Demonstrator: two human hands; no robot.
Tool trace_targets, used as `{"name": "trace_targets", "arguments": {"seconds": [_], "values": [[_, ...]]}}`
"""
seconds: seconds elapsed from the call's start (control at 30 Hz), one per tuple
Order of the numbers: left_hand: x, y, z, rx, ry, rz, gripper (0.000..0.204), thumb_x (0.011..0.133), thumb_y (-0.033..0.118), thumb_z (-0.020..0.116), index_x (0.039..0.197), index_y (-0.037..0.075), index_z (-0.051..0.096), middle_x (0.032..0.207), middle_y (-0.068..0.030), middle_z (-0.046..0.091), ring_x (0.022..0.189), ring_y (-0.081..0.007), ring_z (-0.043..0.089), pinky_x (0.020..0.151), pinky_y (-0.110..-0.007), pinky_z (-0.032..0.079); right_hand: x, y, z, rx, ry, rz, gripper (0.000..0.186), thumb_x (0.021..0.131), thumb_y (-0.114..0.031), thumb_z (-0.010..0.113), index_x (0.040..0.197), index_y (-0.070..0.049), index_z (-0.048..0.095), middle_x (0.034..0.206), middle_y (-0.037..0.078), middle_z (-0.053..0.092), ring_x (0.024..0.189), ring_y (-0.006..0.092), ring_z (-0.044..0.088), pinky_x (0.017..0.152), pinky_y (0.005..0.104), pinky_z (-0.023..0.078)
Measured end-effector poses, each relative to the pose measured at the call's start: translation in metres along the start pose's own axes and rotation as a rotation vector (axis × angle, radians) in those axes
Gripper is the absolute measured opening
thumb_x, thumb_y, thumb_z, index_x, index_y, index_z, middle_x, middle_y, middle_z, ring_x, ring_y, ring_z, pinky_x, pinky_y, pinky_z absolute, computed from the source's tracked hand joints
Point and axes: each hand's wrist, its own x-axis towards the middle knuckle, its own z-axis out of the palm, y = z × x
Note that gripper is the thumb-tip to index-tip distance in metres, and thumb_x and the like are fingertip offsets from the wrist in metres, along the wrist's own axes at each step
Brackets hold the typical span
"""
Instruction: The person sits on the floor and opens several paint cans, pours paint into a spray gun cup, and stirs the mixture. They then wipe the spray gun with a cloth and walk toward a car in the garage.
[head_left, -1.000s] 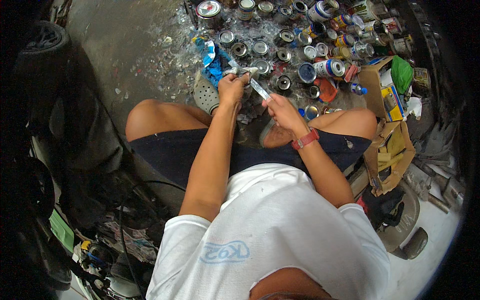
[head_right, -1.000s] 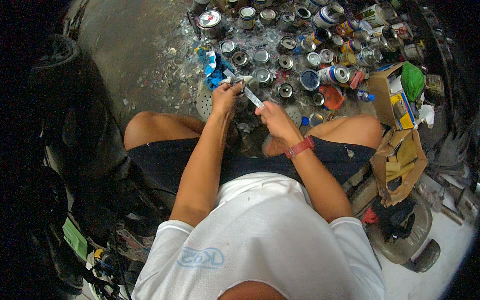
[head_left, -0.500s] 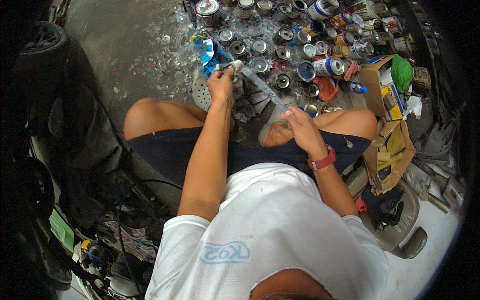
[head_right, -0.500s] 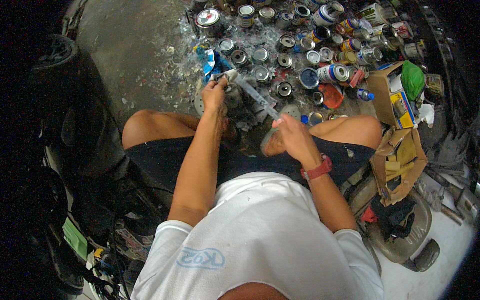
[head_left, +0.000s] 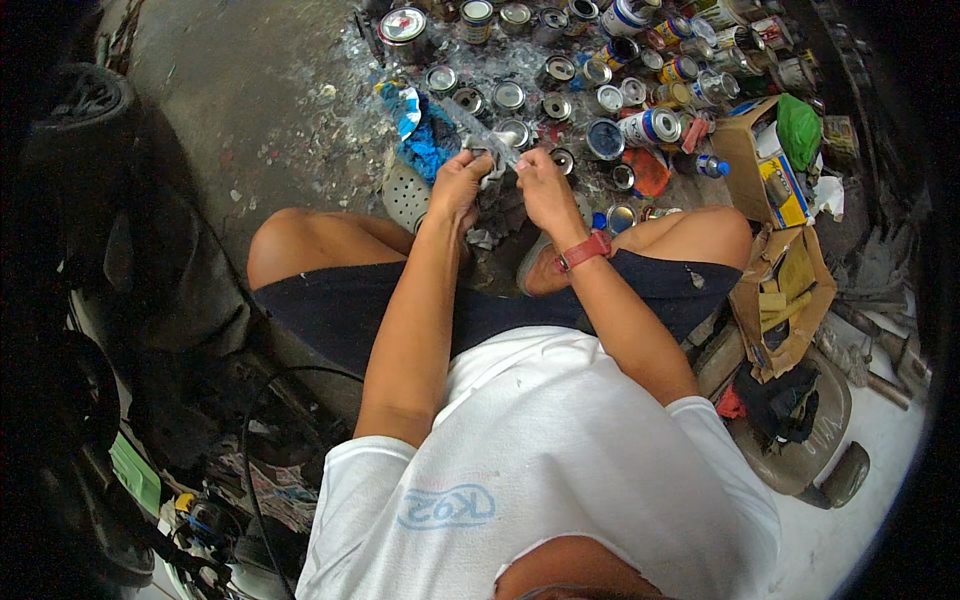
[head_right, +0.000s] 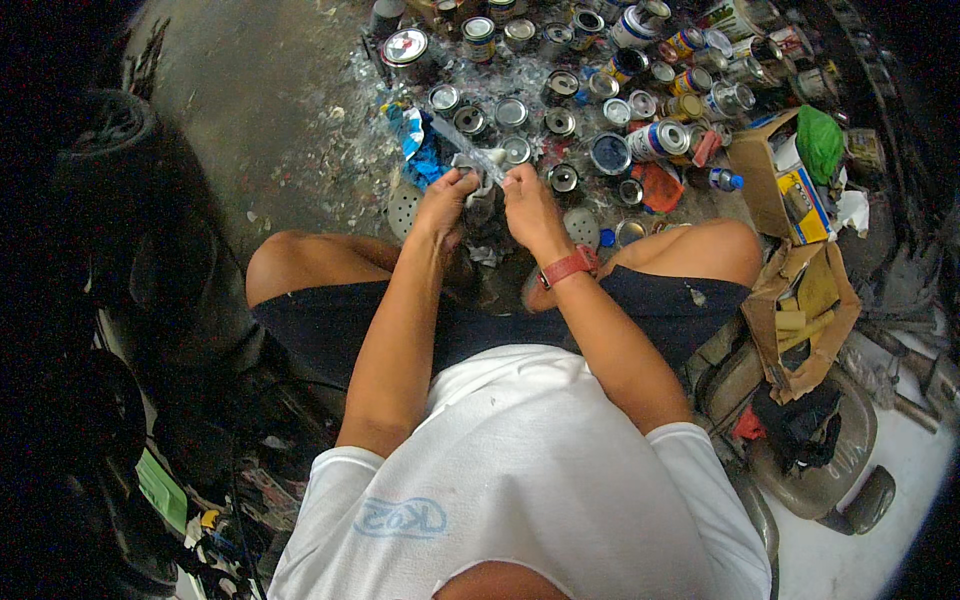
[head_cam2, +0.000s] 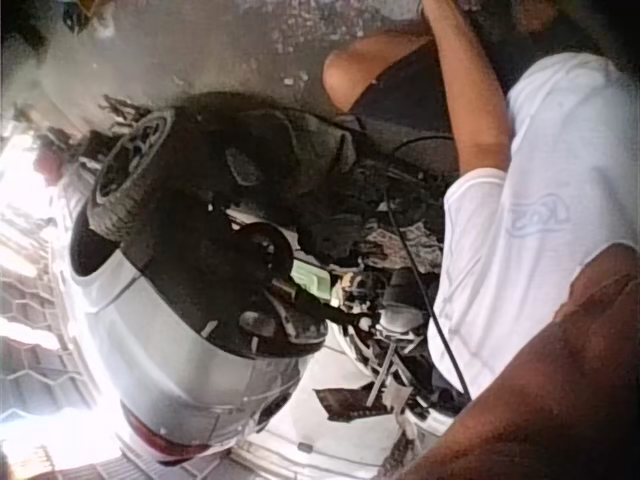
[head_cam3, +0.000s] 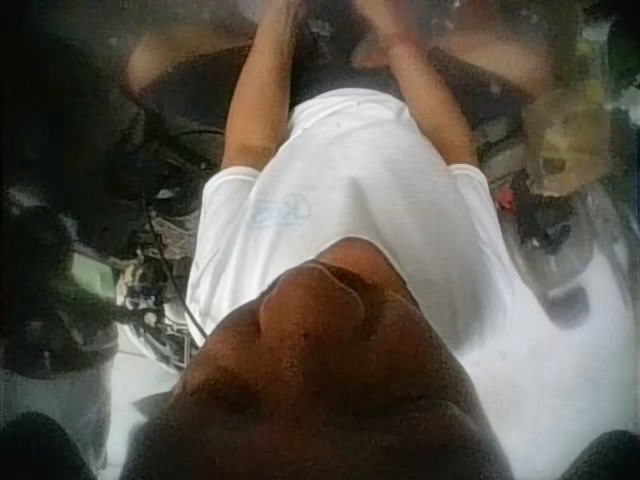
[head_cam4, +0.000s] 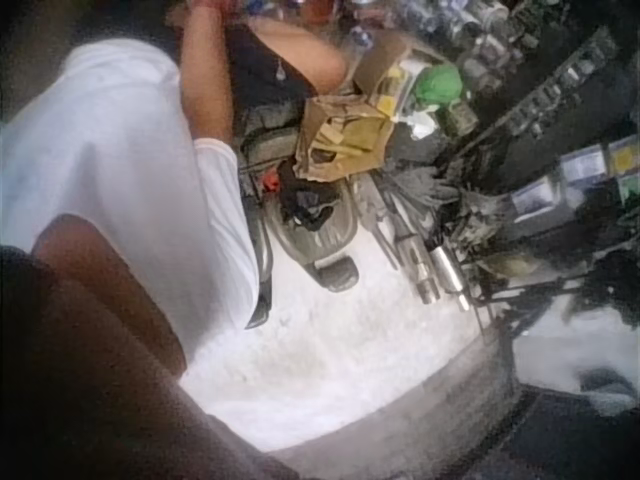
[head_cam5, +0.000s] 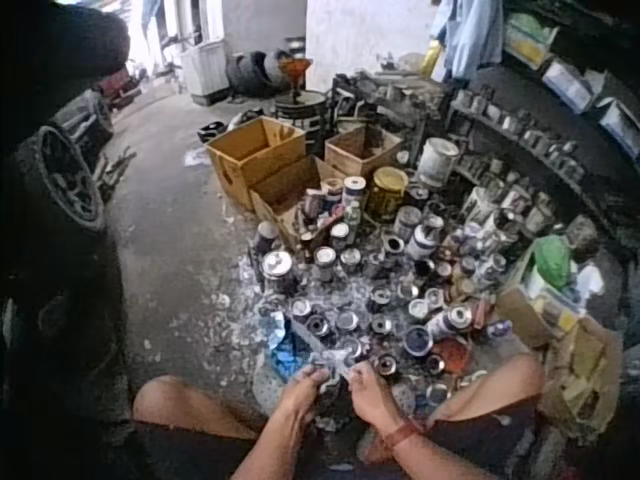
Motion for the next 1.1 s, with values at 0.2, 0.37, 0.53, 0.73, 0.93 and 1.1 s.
{"name": "trace_targets", "arguments": {"seconds": [0.2,0.37,0.53,0.73,0.93,1.1], "values": [[-0.015,0.014,0.016,0.190,0.239,0.005,0.021,0.089,0.023,0.083,0.084,0.005,0.072,0.079,-0.0003,0.066,0.069,-0.0112,0.054,0.061,-0.033,0.040,-0.016,0.005,-0.007,-0.165,-0.078,-0.066,0.027,0.106,-0.027,0.053,0.115,-0.002,0.059,0.106,0.028,0.069,0.102,0.0481,0.067,0.085,0.0548,0.050],[0.001,0.005,0.002,-0.129,0.286,-0.020,0.024,0.088,0.022,0.084,0.079,0.006,0.069,0.078,-0.0011,0.065,0.067,-0.0125,0.055,0.057,-0.034,0.039,-0.049,0.002,-0.041,-0.187,-0.155,-0.054,0.024,0.107,-0.026,0.052,0.114,-0.004,0.059,0.100,0.026,0.068,0.097,0.0454,0.067,0.082,0.0509,0.050],[0.009,0.015,-0.013,0.045,0.387,0.096,0.022,0.087,0.019,0.084,0.077,0.007,0.069,0.072,0.0015,0.063,0.061,-0.0095,0.051,0.058,-0.028,0.040,-0.100,-0.009,-0.090,-0.141,-0.123,-0.068,0.022,0.107,-0.023,0.053,0.114,-0.003,0.059,0.091,0.019,0.065,0.086,0.0337,0.067,0.076,0.0430,0.051],[-0.054,0.106,0.027,0.386,0.228,0.482,0.018,0.088,0.018,0.083,0.088,0.002,0.076,0.077,0.0032,0.068,0.066,-0.0059,0.054,0.060,-0.025,0.042,-0.136,-0.018,-0.135,0.194,0.135,0.076,0.024,0.110,-0.027,0.053,0.114,-0.004,0.059,0.077,-0.003,0.052,0.064,0.0056,0.048,0.056,0.0252,0.041],[-0.134,0.240,0.047,0.543,0.079,0.910,0.020,0.093,0.008,0.077,0.110,-0.003,0.076,0.099,-0.0049,0.076,0.087,-0.0094,0.067,0.080,-0.025,0.052,-0.126,-0.041,-0.161,0.388,0.244,-0.021,0.024,0.111,-0.027,0.052,0.115,-0.004,0.056,0.071,-0.006,0.043,0.058,0.0018,0.039,0.051,0.0205,0.035],[-0.182,0.307,0.064,0.769,0.309,1.143,0.037,0.094,0.012,0.077,0.125,-0.005,0.070,0.118,-0.0141,0.075,0.107,-0.0214,0.070,0.097,-0.033,0.053,-0.121,-0.050,-0.167,0.480,0.276,-0.068,0.026,0.110,-0.028,0.054,0.117,-0.003,0.055,0.071,-0.007,0.039,0.057,0.0017,0.035,0.052,0.0199,0.035]]}}
